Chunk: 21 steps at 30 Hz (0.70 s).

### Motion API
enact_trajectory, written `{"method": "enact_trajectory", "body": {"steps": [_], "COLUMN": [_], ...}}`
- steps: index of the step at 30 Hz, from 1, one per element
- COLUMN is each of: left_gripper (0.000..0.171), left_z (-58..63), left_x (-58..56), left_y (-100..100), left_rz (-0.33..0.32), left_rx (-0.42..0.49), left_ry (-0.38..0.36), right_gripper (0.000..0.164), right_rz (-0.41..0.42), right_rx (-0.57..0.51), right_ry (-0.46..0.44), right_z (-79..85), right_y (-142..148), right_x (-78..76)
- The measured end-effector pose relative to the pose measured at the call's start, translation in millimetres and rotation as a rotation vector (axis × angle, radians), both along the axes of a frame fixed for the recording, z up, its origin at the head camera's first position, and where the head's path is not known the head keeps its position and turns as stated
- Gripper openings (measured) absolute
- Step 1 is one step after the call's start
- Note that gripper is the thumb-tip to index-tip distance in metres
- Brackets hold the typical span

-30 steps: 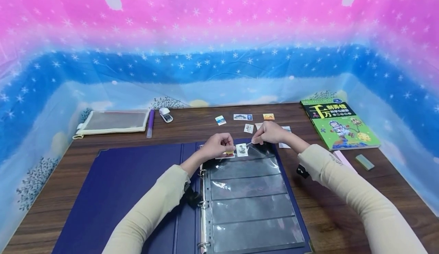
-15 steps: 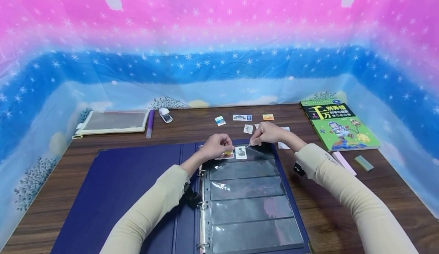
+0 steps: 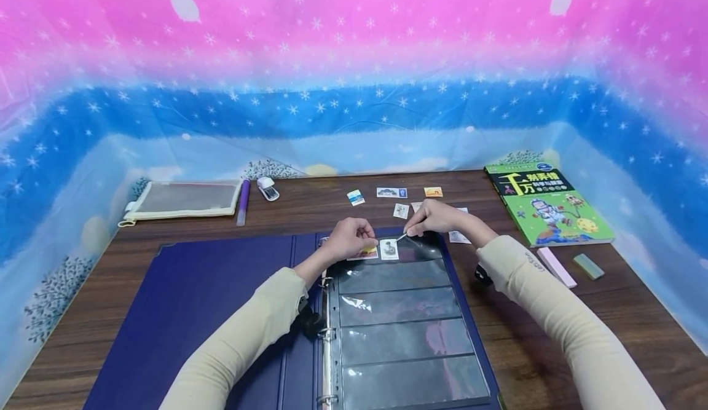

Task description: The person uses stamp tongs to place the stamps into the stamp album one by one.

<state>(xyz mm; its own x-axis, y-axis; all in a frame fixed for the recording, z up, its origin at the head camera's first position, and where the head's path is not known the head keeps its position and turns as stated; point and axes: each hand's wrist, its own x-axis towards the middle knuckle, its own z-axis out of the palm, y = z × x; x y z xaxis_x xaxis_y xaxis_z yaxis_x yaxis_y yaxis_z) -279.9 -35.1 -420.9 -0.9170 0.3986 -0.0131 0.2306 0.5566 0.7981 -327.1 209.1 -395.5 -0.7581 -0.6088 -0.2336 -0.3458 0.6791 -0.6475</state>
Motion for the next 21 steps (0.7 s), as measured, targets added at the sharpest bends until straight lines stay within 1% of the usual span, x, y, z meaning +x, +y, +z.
{"method": "enact_trajectory", "body": {"steps": [3,5,8,11,12,14,17,21], "left_gripper": [0.009,0.009,0.009,0.010,0.010,0.010,0.010,0.010], "left_z": [0.6,1.1,1.4,1.5,1.5,1.3,-0.1,-2.6], "left_x": [0.5,0.6,0.4,0.4,0.7,1.2,1.6,0.4], "left_y": [0.1,0.0,-0.9,-1.9,-2.2,-2.8,-3.2,-3.5], "left_rz": [-0.008,-0.014,-0.018,-0.020,-0.021,-0.022,-0.035,-0.052], "left_rx": [-0.011,-0.012,-0.010,-0.002,0.002,0.011,0.027,0.042], "left_ry": [0.011,0.016,0.023,0.020,0.017,0.014,0.013,0.024], "right_gripper": [0.021,0.022,0.022,0.023,0.024,0.025,0.026,0.026], "right_rz": [-0.038,-0.079,-0.168,-0.262,-0.289,-0.329,-0.353,-0.359], "right_rx": [-0.007,-0.008,0.026,0.092,0.119,0.150,0.181,0.199], "right_ry": [0.003,0.024,0.115,0.210,0.233,0.246,0.248,0.258], "right_z": [4.3,7.1,10.4,11.3,10.8,9.0,5.5,2.6], "right_y": [3.2,5.6,8.5,10.2,10.5,11.4,12.5,13.7], "right_x": [1.8,1.6,-1.4,-6.6,-8.2,-11.3,-15.1,-19.2]}}
